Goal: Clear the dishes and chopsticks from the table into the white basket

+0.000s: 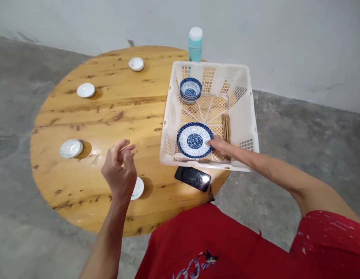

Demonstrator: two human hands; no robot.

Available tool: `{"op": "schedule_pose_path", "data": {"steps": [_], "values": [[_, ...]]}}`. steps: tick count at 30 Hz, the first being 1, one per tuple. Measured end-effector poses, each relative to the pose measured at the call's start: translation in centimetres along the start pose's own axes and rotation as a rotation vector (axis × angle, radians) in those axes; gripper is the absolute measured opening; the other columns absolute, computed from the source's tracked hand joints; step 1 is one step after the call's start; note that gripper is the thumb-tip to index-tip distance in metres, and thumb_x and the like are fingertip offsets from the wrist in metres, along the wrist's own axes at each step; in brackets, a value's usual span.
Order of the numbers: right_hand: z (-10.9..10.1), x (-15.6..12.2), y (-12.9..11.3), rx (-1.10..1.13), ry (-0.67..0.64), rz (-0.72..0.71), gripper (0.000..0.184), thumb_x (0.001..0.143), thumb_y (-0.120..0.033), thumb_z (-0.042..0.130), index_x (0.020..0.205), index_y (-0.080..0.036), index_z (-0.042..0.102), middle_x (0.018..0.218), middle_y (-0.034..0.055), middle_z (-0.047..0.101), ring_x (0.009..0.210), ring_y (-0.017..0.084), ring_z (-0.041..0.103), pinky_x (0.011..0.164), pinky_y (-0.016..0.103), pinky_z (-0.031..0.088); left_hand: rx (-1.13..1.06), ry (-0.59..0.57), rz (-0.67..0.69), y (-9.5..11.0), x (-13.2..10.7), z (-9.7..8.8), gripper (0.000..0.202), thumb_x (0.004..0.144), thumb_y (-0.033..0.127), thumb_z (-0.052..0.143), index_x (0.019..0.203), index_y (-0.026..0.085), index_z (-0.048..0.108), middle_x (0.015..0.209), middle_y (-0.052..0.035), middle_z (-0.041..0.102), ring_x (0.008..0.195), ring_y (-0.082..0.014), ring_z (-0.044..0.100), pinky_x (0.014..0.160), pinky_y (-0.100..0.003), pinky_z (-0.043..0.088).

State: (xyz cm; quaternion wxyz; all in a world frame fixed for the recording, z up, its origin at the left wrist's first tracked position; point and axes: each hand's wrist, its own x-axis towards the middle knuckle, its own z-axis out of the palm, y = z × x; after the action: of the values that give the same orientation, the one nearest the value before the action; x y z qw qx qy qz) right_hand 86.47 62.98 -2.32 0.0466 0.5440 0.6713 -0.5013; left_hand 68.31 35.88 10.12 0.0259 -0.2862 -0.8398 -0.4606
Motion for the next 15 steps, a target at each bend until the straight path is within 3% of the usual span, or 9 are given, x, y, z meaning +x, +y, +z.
{"op": "schedule_pose_path", "data": {"steps": [5, 11, 15], "values": [[-2.8, -0.8, -0.9, -0.184, 0.073, -0.08, 0.009, 0.07, -0.018, 0.065, 0.074, -0.011, 0.062, 0.066, 0.0063, 0.063, 0.07, 0.019, 0.06, 0.063, 0.026, 0.045, 0.014, 0.139, -0.078, -0.8, -1.8, -2.2, 0.029, 0.091, 0.028, 0.044, 0.112, 0.016, 0.061, 0.106, -0.0065, 0.066, 0.095, -0.0179, 0.068, 0.082, -0.035, 0.058], [-8.0, -4.5, -2.4, -0.492, 0.335, -0.459, 0.033, 0.078, -0.028, 0.055, 0.108, -0.015, 0.061, 0.103, 0.011, 0.067, 0.083, 0.023, 0.062, 0.076, 0.032, 0.047, 0.038, 0.262, -0.204, -2.6, -4.9, -4.0, 0.028, 0.09, 0.028, 0.046, 0.106, 0.014, 0.064, 0.102, -0.0074, 0.068, 0.093, -0.02, 0.069, 0.081, -0.036, 0.059], [-11.8, -5.8, -3.6, -0.444, 0.511, -0.544, 0.034, 0.082, -0.03, 0.052, 0.112, -0.017, 0.061, 0.104, 0.0095, 0.068, 0.078, 0.022, 0.065, 0.077, 0.035, 0.05, 0.011, 0.262, -0.323, -4.0, -8.4, -4.4, 0.028, 0.088, 0.029, 0.047, 0.104, 0.013, 0.064, 0.102, -0.0078, 0.068, 0.095, -0.0226, 0.069, 0.083, -0.039, 0.058]]}}
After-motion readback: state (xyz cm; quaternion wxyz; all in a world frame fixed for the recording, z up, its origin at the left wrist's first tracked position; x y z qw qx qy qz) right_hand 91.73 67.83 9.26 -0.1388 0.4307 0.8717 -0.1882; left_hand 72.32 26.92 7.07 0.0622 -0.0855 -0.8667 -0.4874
